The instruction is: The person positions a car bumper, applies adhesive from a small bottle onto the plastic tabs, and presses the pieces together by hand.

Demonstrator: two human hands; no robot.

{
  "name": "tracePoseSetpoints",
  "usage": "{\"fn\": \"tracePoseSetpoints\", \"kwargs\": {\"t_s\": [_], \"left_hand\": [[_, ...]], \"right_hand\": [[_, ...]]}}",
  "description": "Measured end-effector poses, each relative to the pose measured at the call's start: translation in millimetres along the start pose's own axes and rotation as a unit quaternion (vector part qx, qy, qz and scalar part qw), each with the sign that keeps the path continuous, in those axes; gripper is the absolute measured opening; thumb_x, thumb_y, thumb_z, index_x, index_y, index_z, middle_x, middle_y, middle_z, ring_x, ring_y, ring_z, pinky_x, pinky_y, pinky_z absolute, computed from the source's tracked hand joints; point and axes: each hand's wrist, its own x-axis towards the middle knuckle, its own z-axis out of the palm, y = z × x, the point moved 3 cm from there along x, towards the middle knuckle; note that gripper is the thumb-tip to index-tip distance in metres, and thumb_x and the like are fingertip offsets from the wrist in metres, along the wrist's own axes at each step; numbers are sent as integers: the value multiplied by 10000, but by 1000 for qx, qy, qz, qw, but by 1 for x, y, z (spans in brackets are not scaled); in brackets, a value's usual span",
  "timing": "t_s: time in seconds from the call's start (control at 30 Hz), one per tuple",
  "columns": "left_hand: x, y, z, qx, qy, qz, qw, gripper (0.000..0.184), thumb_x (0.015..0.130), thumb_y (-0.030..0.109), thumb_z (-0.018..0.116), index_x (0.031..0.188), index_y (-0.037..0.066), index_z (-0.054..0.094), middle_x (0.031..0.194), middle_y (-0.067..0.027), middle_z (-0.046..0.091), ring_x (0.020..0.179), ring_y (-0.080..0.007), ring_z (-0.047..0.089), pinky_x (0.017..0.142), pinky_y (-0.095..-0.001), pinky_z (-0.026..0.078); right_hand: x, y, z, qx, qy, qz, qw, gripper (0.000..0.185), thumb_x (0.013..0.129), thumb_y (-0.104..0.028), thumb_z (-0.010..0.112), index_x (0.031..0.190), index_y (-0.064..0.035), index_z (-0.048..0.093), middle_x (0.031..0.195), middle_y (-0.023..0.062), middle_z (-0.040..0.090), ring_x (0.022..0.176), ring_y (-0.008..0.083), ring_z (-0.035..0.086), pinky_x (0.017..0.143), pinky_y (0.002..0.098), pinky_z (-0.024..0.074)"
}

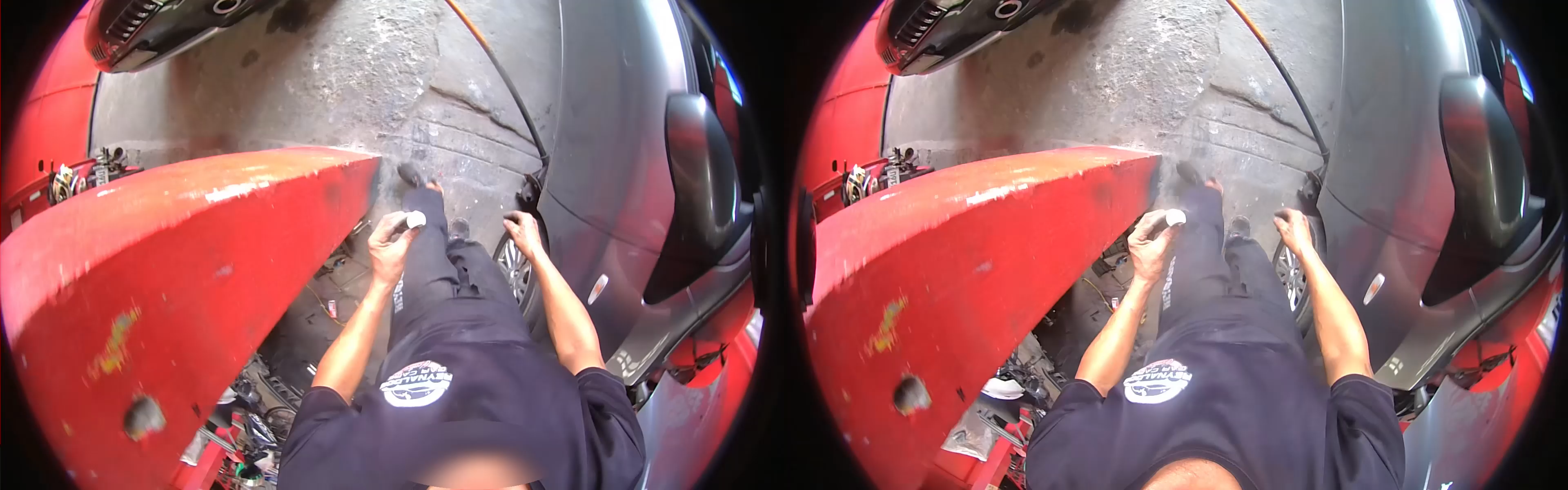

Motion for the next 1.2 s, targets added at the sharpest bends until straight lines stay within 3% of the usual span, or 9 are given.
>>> {"fn": "tracePoseSetpoints", "kwargs": {"t_s": [0.17,0.23,0.63,0.77,0.83,0.97,1.0,1.07,1.2], "left_hand": [[99,15,4,20,18,34,999,268,825,-25,779,1085,31,749,1107,-62,706,1023,-160,661,903,-297,519],[125,16,1,40,41,46,997,273,812,-29,781,1077,32,749,1107,-69,711,1033,-161,659,909,-301,514],[267,42,-24,-17,216,-36,976,276,773,0,813,1039,31,745,1039,-78,709,931,-191,672,836,-316,535],[334,25,-33,10,334,-26,942,257,799,6,794,1050,23,740,1049,-76,701,918,-178,662,818,-303,531],[358,12,-32,-12,398,-77,914,255,808,11,791,1057,14,734,1059,-76,698,923,-173,661,816,-298,529],[398,-52,-19,-166,519,-79,835,247,826,19,788,1064,5,726,1074,-79,683,912,-156,646,802,-279,517],[403,-54,-23,-105,505,-193,835,237,838,5,780,1069,-5,723,1088,-62,670,923,-139,630,817,-281,514],[413,-106,-9,-228,543,-143,796,227,856,-1,769,1075,-15,714,1098,-51,660,949,-134,619,849,-284,504],[412,-191,-4,-183,575,-165,780,277,850,-58,748,1117,-32,680,1139,-81,636,1027,-157,605,909,-290,487]], "right_hand": [[132,-87,1,-30,-68,-6,997,350,893,-183,686,1162,40,708,1032,204,755,922,255,742,865,372,559],[186,-105,11,-110,-97,-88,985,348,886,-235,675,1155,-21,728,1122,214,724,1096,370,683,978,443,516],[398,-243,24,-175,-270,-170,931,310,845,-121,704,1138,-22,720,1061,188,735,1002,323,713,881,401,546],[509,-273,44,-233,-339,-361,837,283,822,-130,708,1086,-30,726,1006,189,716,959,362,689,852,435,545],[545,-282,64,-232,-387,-439,777,263,833,-148,647,1051,-26,728,980,215,705,973,392,667,856,467,537],[624,-280,118,-308,-453,-434,715,243,842,-153,635,1046,-48,715,983,198,670,940,395,654,822,478,540],[634,-275,136,-298,-439,-471,705,251,848,-150,627,1063,-53,712,988,192,668,951,388,656,830,474,542],[643,-267,193,-266,-400,-551,683,268,859,-145,611,1096,-64,705,998,181,664,973,375,660,848,465,547],[636,-232,340,-331,-511,-457,649,305,893,-135,584,1180,-79,669,1058,166,643,1027,365,653,881,449,548]]}}
